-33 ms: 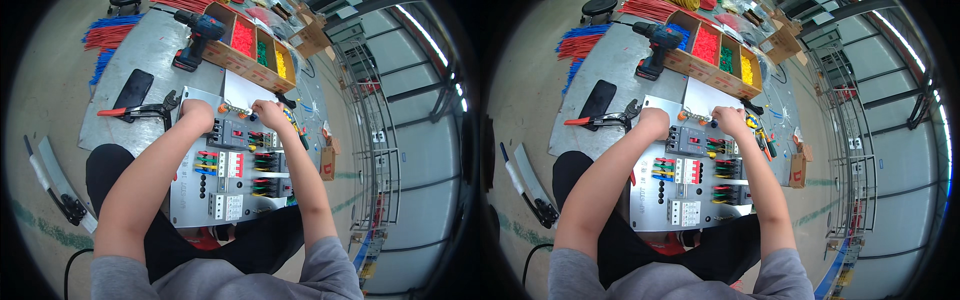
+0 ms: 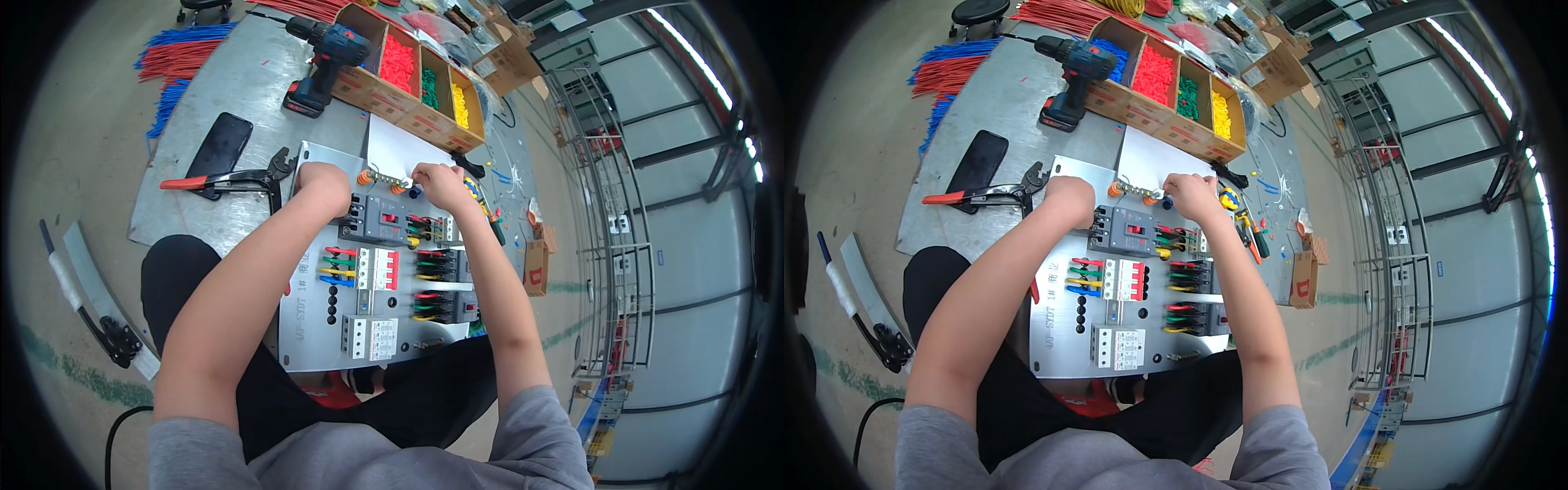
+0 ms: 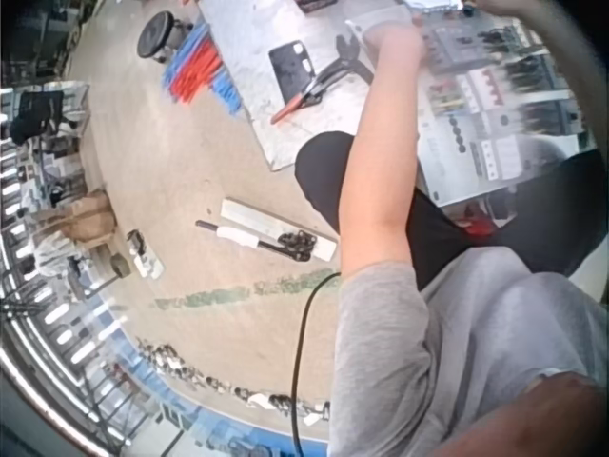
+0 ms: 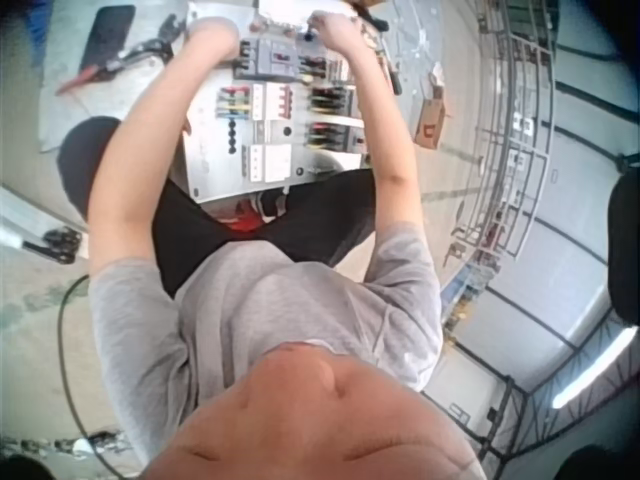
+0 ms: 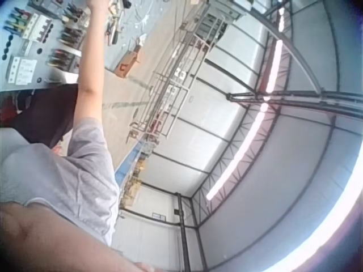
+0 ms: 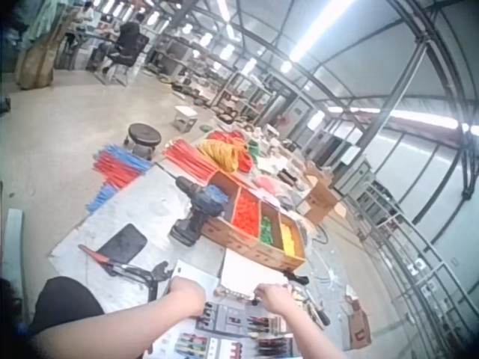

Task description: The person sits on the floor and wires an electrical panel, using a screwdriver to tighten terminal screws and connecting colored wires to various components. They also handle a white sheet of paper and a pen during the process.

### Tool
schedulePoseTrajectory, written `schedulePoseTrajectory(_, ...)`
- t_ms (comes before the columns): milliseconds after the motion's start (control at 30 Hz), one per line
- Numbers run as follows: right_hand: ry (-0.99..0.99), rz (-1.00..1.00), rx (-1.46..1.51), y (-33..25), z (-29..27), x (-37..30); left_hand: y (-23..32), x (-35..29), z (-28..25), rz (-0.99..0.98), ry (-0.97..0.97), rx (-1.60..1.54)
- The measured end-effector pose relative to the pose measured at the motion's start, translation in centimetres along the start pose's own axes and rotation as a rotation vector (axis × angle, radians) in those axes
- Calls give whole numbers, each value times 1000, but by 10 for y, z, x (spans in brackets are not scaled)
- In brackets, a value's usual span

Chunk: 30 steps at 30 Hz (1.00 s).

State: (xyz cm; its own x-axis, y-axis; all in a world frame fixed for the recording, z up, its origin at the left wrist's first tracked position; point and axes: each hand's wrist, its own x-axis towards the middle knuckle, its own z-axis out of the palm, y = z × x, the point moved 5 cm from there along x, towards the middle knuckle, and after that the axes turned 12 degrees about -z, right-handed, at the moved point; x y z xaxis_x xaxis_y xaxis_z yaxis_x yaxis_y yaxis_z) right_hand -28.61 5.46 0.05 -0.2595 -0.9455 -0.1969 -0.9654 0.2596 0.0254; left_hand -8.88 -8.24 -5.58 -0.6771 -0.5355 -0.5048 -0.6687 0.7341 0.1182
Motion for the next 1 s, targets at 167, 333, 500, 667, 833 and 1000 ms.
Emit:
schedulePoseTrajectory(167, -70, 99, -66, -23, 12, -2, -7, 0, 2, -23, -21, -13)
schedulePoseTrajectory(333, -110, 322, 59, -45, 24, -25, -4, -2, -1, -7, -12, -15)
schedulePoseTrajectory(500, -96, 275, 236, -16, 12, -32, -2, -1, -1, 3, 11, -14)
schedulePoseTrajectory(667, 83, 94, -40, -17, -4, -23, -5, 0, 0, -8, -6, 5)
schedulePoseTrajectory(833, 46, -3, -217, -6, -1, -9, -1, 1, 0, -4, -4, -9)
schedulePoseTrajectory(1000, -31, 123, -24, -13, 11, -13, -1, -2, -1, -7, -15, -7)
